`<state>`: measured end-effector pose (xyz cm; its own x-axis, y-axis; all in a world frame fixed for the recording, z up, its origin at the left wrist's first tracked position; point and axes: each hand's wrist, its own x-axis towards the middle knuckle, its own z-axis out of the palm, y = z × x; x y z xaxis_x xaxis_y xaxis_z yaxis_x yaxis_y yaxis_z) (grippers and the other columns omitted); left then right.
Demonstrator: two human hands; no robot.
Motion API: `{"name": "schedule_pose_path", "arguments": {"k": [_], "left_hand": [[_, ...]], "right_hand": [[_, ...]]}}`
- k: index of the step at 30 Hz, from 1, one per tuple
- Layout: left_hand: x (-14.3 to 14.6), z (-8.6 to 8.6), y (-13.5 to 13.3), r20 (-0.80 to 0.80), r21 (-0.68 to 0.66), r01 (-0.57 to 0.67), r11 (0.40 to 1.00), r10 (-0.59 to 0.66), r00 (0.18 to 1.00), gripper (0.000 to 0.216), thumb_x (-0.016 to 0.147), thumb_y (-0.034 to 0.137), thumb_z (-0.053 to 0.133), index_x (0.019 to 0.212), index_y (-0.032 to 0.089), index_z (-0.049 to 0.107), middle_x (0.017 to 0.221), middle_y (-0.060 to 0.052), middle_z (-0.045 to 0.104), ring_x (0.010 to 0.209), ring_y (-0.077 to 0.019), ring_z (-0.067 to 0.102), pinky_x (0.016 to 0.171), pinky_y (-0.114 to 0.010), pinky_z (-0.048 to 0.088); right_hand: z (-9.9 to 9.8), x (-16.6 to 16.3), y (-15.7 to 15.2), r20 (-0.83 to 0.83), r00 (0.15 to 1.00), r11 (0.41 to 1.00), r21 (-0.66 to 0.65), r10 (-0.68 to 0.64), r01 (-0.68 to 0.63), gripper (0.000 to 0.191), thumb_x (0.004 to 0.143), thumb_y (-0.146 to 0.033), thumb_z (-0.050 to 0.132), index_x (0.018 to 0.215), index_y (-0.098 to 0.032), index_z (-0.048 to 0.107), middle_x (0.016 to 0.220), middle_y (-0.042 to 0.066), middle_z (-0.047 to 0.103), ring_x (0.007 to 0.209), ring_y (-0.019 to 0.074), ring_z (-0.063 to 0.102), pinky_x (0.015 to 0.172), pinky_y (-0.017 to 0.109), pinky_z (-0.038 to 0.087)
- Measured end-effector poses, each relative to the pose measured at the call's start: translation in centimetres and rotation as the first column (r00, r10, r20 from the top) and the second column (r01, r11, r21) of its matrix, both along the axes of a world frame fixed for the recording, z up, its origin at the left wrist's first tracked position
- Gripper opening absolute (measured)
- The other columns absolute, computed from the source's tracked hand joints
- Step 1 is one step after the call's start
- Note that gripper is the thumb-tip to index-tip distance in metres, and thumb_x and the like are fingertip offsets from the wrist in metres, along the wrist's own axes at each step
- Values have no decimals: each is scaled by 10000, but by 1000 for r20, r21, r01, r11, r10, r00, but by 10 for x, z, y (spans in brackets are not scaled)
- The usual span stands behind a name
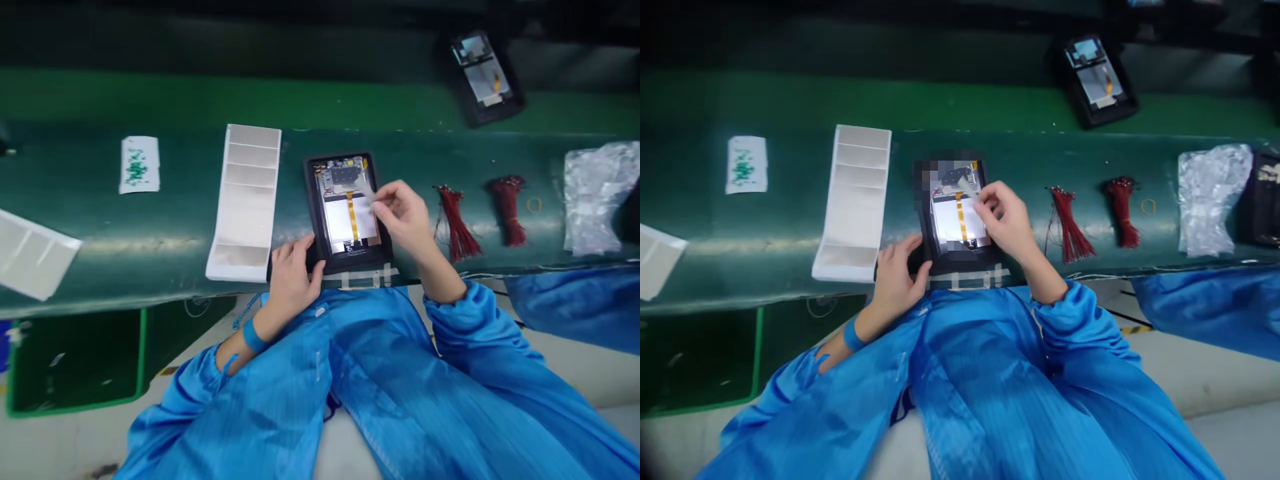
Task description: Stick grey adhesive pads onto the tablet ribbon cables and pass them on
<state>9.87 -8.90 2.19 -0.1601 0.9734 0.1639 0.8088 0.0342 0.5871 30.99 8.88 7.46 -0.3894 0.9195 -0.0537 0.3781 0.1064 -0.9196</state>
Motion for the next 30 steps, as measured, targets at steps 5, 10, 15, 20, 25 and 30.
{"name": "schedule_pose_path", "arguments": {"k": [5, 10, 15, 20, 25, 30], "left_hand": [[-3, 5, -2, 81, 110, -29, 994, 20, 997, 464, 1023, 314, 603, 1460, 167, 546, 1365, -149, 732, 1270, -329, 651, 1100, -499, 494], [-8, 7, 6, 78, 93, -23, 995, 15, 997, 423, 1006, 326, 587, 1400, 172, 608, 1323, -153, 736, 1256, -339, 625, 1118, -527, 488], [4, 7, 11, 68, 93, 59, 994, -66, 996, 377, 1024, 329, 570, 1361, 180, 651, 1316, -141, 750, 1285, -340, 622, 1123, -525, 473], [11, 7, 14, 39, 132, 126, 983, -132, 990, 296, 1037, 288, 582, 1299, 193, 682, 1353, -121, 751, 1279, -336, 617, 1102, -516, 460], [12, 6, 16, -4, 168, 157, 973, -158, 987, 271, 1035, 263, 597, 1270, 186, 708, 1356, -128, 748, 1272, -339, 611, 1082, -514, 458], [14, 4, 19, -56, 186, 205, 961, -198, 979, 261, 1026, 213, 621, 1252, 176, 747, 1381, -143, 726, 1297, -349, 580, 1074, -517, 457]], "right_hand": [[-13, 10, -27, 72, 978, 968, -177, 195, -180, 241, 965, -435, 666, 857, -237, 582, 712, -21, 630, 646, 144, 574, 678, 305, 436], [-7, 14, -27, 259, 895, 929, -182, 362, -323, 132, 943, -203, 584, 811, -216, 586, 648, -37, 576, 630, 130, 492, 675, 290, 337], [2, 8, -16, 325, 825, 887, -186, 462, -424, 196, 929, -129, 601, 765, -211, 532, 641, -51, 540, 630, 114, 461, 688, 286, 306], [4, 4, -9, 361, 791, 869, -179, 494, -461, 199, 919, -76, 590, 770, -202, 551, 688, -34, 598, 650, 115, 490, 713, 291, 312], [5, 1, -7, 390, 776, 867, -169, 496, -469, 193, 931, -102, 599, 773, -200, 549, 696, -27, 595, 648, 118, 479, 719, 287, 313], [8, 0, -6, 417, 758, 863, -177, 502, -474, 196, 938, -100, 603, 778, -195, 544, 704, -26, 592, 651, 114, 477, 714, 276, 307]]}}
